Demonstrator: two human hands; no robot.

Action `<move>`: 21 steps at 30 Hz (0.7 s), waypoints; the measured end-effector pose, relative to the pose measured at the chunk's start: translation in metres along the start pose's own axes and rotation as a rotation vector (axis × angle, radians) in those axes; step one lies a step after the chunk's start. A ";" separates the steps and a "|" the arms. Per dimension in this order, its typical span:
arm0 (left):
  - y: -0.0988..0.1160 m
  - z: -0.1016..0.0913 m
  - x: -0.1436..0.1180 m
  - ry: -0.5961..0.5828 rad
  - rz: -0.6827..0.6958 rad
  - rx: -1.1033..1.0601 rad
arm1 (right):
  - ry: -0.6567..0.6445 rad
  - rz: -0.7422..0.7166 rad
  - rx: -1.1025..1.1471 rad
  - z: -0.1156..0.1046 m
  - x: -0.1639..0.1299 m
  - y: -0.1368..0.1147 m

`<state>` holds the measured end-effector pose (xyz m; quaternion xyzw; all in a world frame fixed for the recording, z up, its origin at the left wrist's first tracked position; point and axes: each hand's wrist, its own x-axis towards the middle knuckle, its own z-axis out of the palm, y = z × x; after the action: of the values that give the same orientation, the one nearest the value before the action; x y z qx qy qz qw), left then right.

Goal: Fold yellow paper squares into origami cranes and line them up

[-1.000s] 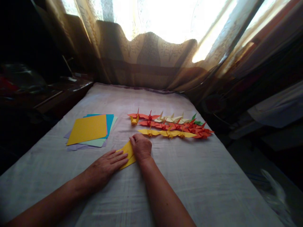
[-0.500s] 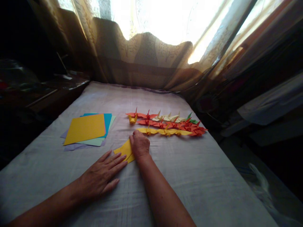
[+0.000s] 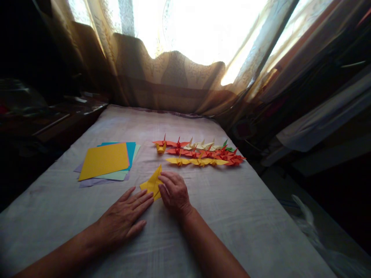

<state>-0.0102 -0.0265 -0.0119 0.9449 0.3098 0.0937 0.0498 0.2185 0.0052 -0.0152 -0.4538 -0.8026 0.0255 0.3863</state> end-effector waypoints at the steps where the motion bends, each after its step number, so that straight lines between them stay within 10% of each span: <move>1: 0.000 0.001 0.000 0.014 0.006 0.009 | -0.109 -0.095 -0.011 -0.003 -0.006 -0.002; 8: -0.003 0.005 -0.003 0.096 0.059 0.060 | -0.724 -0.053 -0.126 -0.011 0.003 -0.002; 21: -0.001 -0.003 0.004 0.126 0.031 -0.002 | -0.680 0.190 -0.236 0.008 0.024 0.001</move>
<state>-0.0081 -0.0230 -0.0082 0.9417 0.2974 0.1542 0.0297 0.2071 0.0262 -0.0064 -0.5333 -0.8368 0.1177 0.0385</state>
